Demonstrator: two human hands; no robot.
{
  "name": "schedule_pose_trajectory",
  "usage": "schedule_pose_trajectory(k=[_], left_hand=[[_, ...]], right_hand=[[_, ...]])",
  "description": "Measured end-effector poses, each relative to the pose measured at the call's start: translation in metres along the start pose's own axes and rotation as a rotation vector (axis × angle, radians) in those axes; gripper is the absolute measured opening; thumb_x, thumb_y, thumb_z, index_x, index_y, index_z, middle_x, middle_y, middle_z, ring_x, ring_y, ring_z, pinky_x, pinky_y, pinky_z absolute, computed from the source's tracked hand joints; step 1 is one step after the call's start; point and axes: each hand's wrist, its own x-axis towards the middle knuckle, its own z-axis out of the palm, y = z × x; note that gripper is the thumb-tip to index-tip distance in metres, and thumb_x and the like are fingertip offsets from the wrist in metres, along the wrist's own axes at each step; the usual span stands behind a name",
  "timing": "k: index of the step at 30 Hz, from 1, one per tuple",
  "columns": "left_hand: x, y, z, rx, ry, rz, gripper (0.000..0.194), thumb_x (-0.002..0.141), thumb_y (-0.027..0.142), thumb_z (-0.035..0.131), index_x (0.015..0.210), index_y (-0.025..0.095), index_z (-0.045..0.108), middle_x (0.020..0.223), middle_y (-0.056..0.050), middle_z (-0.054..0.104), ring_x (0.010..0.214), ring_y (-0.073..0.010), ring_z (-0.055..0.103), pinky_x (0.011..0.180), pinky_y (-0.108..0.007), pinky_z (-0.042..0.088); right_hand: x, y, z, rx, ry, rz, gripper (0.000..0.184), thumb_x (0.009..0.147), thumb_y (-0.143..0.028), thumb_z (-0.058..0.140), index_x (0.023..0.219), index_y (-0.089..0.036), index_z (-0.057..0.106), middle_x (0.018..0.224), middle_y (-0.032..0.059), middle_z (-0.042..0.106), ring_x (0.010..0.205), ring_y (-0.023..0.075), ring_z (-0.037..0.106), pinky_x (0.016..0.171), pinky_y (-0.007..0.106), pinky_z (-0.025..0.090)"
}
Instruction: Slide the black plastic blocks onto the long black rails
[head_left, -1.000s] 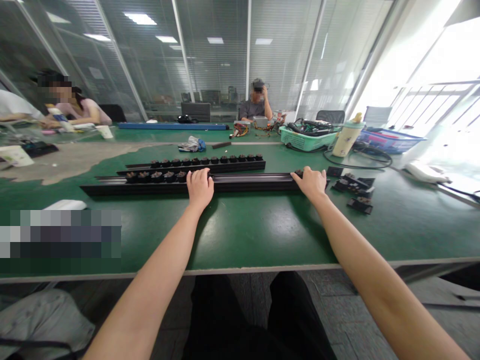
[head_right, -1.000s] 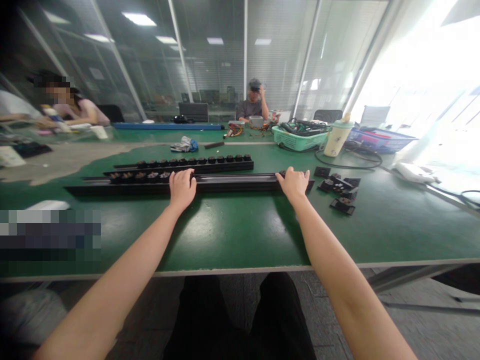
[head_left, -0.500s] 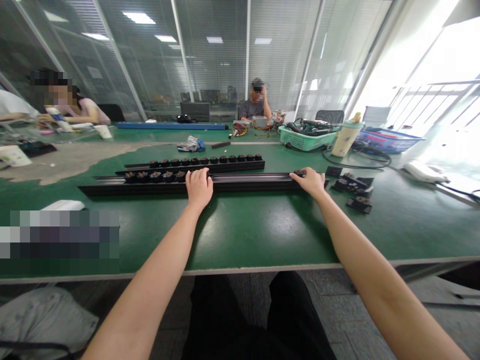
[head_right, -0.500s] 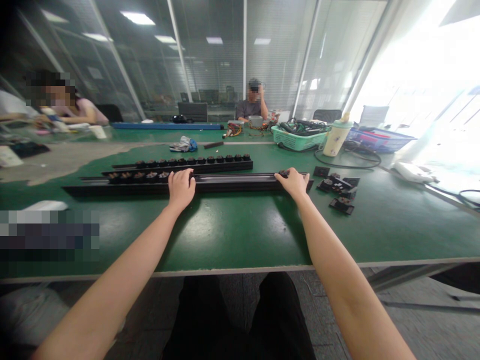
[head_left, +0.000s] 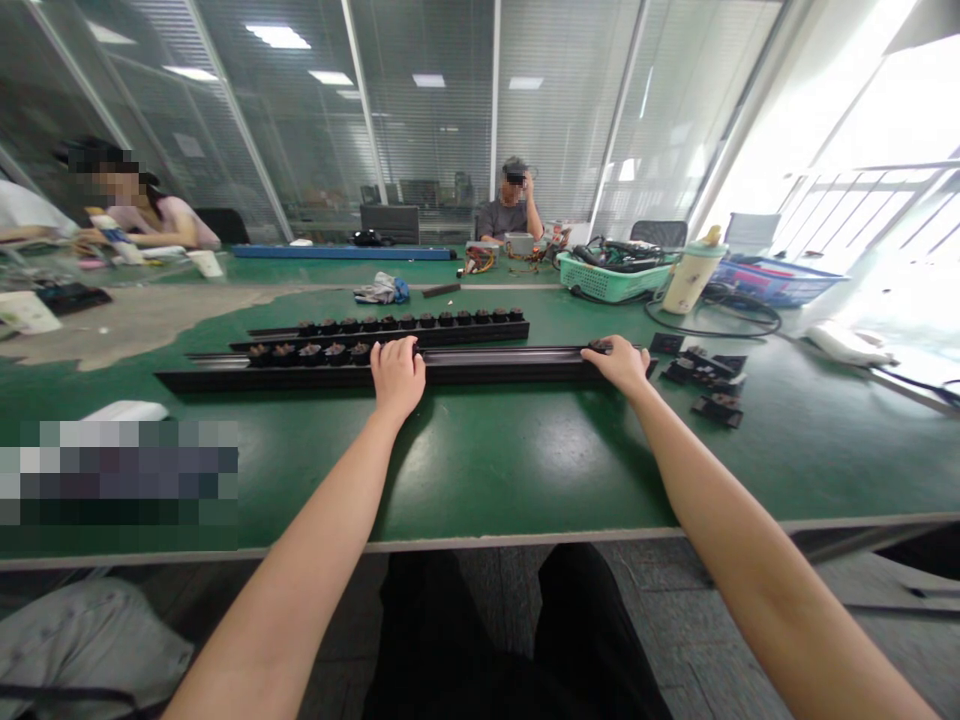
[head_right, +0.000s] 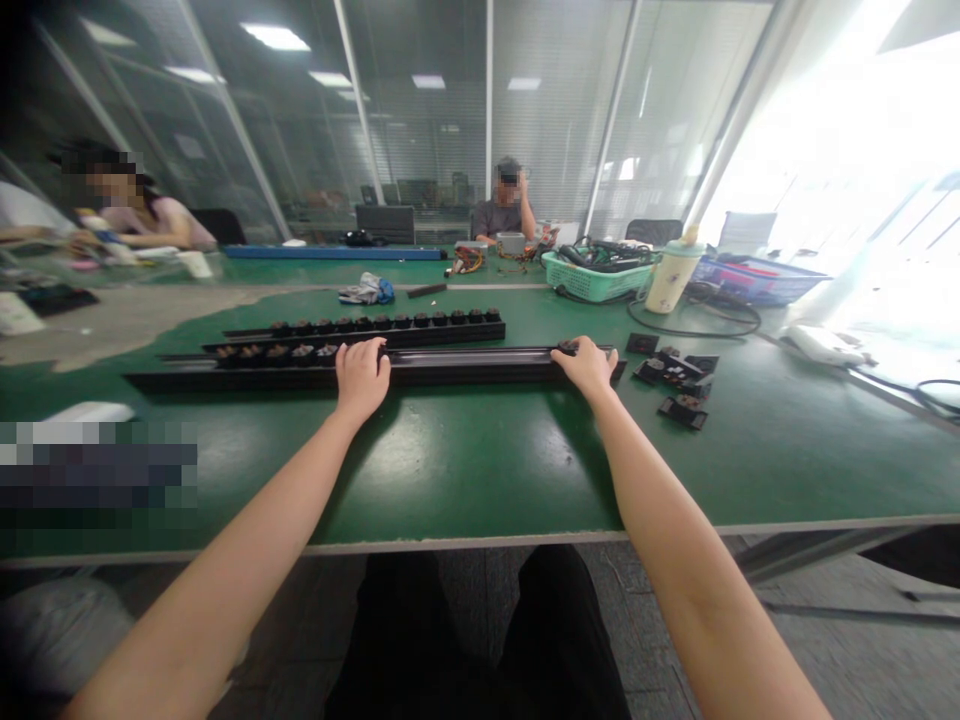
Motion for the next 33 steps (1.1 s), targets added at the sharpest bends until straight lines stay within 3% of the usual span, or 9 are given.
schedule_pose_trajectory(k=[10,33], left_hand=[[-0.0002,0.0016,-0.0022,-0.008,-0.013,-0.007,0.04,0.099,0.023,0.039,0.131,0.017,0.062,0.135,-0.015,0.069,0.134,-0.0295,0.056,0.13,-0.051,0.022],[0.0,0.0019,-0.0015,-0.006,-0.008,-0.002,0.039,0.099,0.024,0.039,0.13,0.02,0.062,0.134,-0.013,0.07,0.133,-0.0296,0.057,0.13,-0.052,0.022]], right_hand=[[-0.0024,-0.0005,-0.0016,-0.053,0.018,-0.013,0.045,0.088,-0.052,0.059,0.117,-0.022,0.073,0.116,0.0103,0.076,0.118,0.0319,0.065,0.124,0.06,0.015],[-0.001,0.0042,-0.0046,-0.073,0.088,-0.008,0.037,0.088,-0.053,0.061,0.105,-0.022,0.071,0.111,0.0112,0.077,0.112,0.0317,0.066,0.123,0.062,0.016]])
